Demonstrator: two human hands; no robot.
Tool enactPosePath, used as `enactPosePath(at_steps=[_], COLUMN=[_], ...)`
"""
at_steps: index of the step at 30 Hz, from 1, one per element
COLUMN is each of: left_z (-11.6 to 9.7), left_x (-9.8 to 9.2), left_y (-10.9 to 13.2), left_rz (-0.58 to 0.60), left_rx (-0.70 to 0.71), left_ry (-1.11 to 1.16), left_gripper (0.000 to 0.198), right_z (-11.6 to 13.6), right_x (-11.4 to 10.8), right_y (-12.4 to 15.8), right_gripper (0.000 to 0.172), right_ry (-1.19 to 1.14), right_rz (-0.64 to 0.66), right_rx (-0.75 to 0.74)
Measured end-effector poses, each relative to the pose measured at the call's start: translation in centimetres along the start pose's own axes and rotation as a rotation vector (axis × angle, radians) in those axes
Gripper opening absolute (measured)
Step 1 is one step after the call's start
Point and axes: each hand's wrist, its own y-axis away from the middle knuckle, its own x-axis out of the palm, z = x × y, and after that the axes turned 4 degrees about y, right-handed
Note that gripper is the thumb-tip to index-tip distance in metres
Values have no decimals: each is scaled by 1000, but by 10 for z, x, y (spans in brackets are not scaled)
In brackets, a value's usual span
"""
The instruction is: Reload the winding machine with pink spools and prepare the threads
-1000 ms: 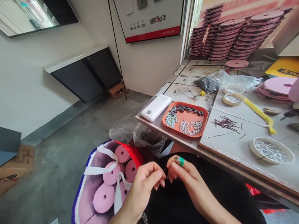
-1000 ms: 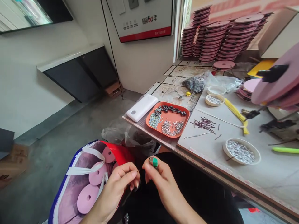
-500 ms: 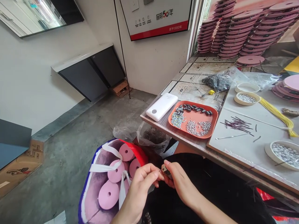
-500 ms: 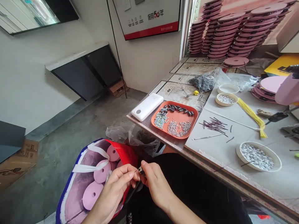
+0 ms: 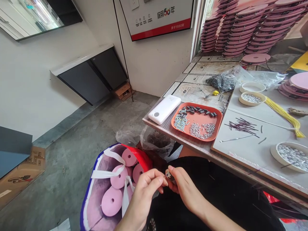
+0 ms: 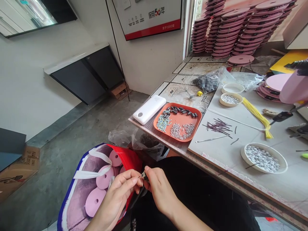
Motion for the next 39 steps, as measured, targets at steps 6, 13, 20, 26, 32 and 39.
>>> enactPosePath(at_steps=[6,13,20,26,32,39], left_z=[6,16,19,15,13,14], left_x=[-5,-12,-13,-16,-11,-10], left_y=[-3,-7,-11,-11,-2,-8], left_rz=[50,91,121,17,-59,-80], left_rx=[19,165,158,89,-74,-37], left_ry=[-42,-198,-223,-255,83,35], left_gripper=[18,16,16,19,18,15], right_z=[16,24,22,18,15,19], right_x=[-3,1,2,-3,-7,-3], right_y=[2,10,7,10,14,14], right_gripper=[46,25,23,11,7,10], right_ry=[-170,-200,-274,-23,201,75], right_rz=[80,-16,-4,-68,-71,9], right_rx=[-226,-207,-171,-444,-559,-317])
